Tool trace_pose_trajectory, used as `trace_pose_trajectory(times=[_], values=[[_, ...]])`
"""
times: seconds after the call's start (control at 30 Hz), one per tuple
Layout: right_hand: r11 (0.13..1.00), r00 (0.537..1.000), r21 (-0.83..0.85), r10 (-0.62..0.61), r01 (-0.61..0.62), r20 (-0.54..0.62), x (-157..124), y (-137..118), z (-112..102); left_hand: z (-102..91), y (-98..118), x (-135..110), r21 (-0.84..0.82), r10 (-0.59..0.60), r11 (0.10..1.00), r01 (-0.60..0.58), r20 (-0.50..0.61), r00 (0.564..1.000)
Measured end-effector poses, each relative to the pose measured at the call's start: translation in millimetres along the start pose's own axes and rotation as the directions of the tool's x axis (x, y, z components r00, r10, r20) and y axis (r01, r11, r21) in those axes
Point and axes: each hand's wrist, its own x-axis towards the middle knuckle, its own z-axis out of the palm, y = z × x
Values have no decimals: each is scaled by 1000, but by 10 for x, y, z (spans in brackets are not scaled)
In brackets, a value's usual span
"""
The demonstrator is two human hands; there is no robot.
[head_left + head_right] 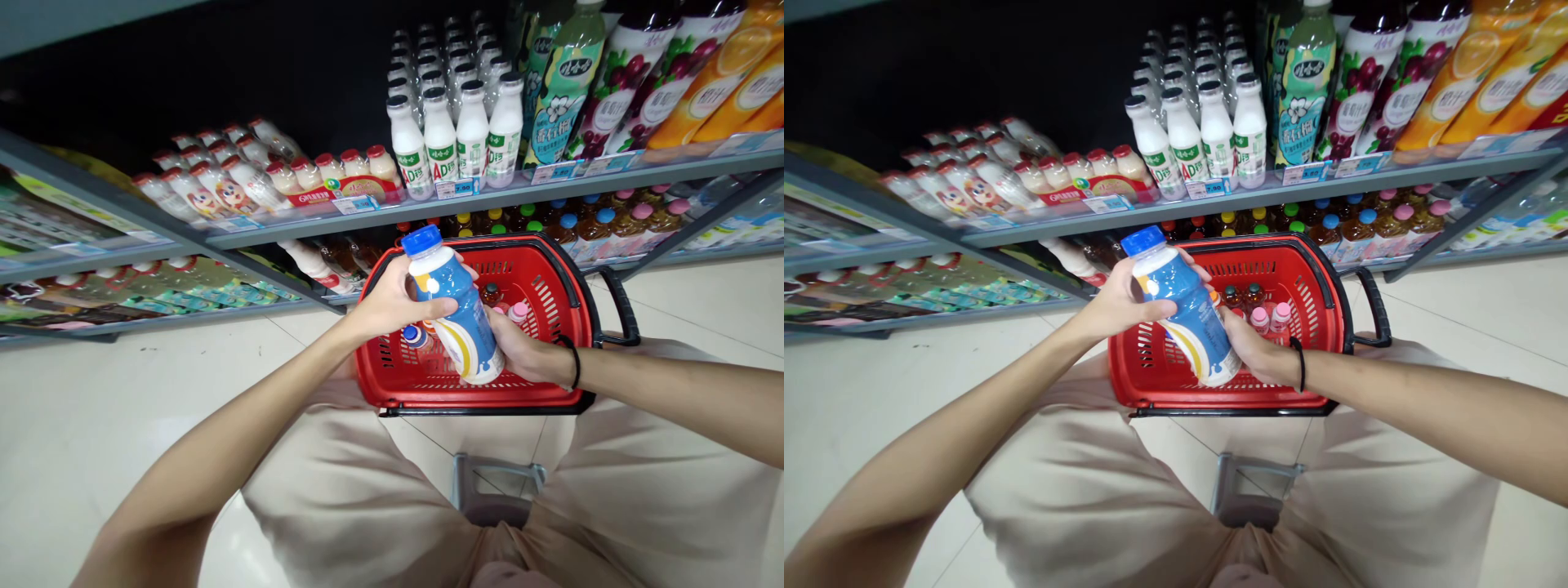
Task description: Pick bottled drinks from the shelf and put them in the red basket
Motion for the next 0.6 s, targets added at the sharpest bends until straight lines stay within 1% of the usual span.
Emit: trace_pose_trajectory(times=[0.2, 0.33, 0.47, 0.6], values=[[1000, 1000, -2, 22, -22, 18, 2, 8, -1, -10, 10, 5, 29, 7, 1000, -7, 9, 1000], [1000, 1000, 6, 1, -1, 2, 40, 29, -11, -13, 15, 7, 41, 14, 999, -15, 22, 1000], [1000, 1000, 4, -1, 1, 4, 36, 19, -1, -15, 9, 5, 28, 31, 999, -32, 26, 999], [1000, 1000, -8, 4, -4, -21, 25, 7, 7, -13, 9, 6, 22, 28, 999, -28, 24, 999]])
